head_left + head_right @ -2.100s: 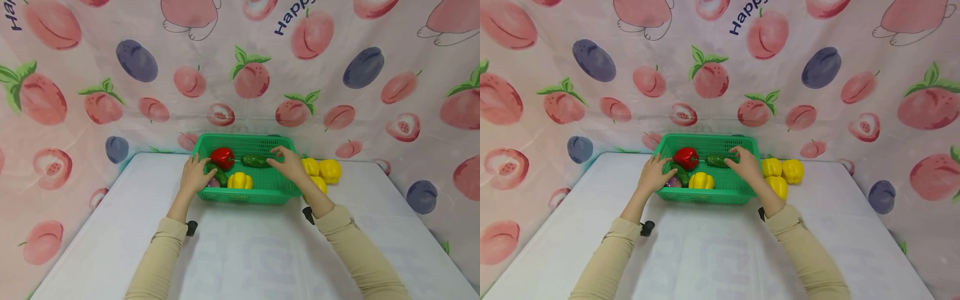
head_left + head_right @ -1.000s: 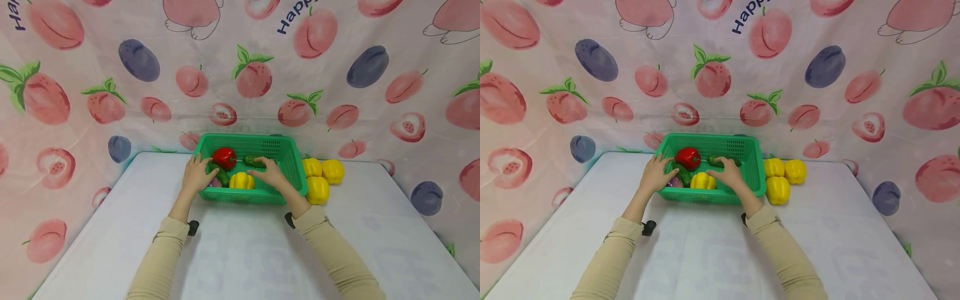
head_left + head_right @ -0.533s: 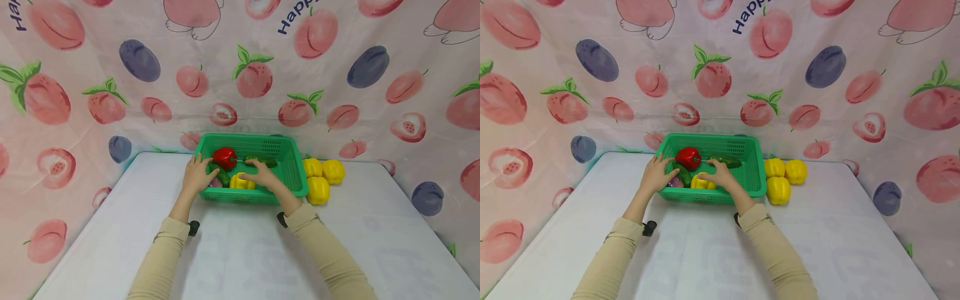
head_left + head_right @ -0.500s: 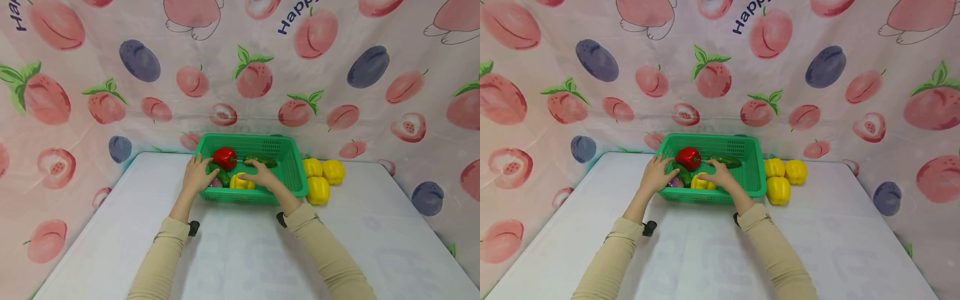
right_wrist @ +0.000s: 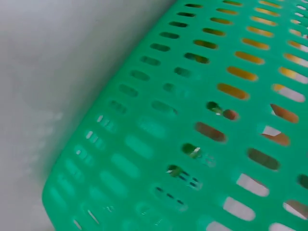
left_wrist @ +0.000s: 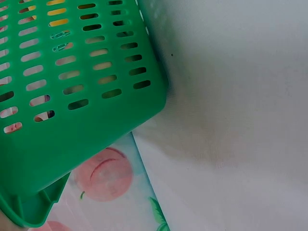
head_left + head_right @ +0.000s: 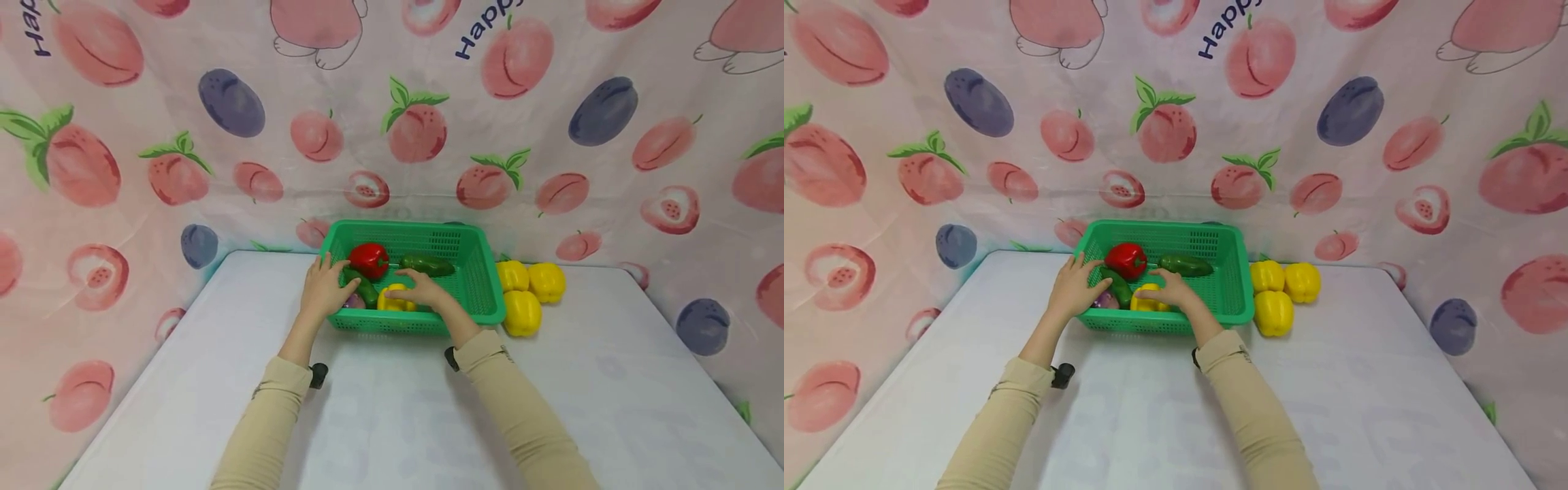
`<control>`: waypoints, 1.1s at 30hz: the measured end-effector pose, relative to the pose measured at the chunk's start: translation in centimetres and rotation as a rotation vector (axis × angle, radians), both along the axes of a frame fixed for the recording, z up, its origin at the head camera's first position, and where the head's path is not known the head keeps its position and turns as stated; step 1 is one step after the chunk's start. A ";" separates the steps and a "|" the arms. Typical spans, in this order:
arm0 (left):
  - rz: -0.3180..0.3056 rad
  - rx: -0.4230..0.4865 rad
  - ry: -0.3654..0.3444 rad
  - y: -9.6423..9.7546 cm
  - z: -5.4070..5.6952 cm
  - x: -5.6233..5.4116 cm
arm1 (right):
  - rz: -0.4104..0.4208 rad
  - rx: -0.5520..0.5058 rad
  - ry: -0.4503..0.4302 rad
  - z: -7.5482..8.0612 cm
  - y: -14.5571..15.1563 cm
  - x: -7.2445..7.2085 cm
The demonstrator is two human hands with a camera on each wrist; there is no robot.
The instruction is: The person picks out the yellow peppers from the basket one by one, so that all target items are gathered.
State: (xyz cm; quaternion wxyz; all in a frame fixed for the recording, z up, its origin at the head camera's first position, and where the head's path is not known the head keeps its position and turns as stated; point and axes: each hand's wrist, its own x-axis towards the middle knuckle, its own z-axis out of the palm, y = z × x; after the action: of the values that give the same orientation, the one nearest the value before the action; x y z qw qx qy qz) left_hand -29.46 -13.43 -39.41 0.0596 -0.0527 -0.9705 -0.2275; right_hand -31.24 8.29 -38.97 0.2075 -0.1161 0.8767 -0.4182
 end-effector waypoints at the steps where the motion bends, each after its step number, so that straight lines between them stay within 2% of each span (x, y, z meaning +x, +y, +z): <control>1: -0.002 -0.003 0.001 0.1 0.0 0.0 | 0.001 0.011 -0.006 -0.1 0.1 0.0; 14: -0.007 -0.008 0.001 0.3 0.3 0.4 | 0.070 0.046 -0.043 -0.9 0.1 -0.6; 20: 0.001 -0.011 0.002 0.1 0.3 0.2 | 0.130 0.056 -0.008 -1.3 -0.1 -1.3; 26: 0.001 -0.007 -0.007 0.0 0.2 0.1 | 0.128 0.114 0.011 -0.9 -0.2 -1.2; 33: 0.000 -0.018 -0.018 0.1 0.3 0.1 | 0.156 0.093 0.097 -0.9 0.0 -1.4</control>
State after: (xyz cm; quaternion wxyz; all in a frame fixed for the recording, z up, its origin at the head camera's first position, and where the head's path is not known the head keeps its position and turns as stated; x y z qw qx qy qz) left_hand -29.35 -13.34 -39.10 0.0504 -0.0514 -0.9730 -0.2195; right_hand -32.66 8.30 -39.88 0.2019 -0.1941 0.8925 -0.3535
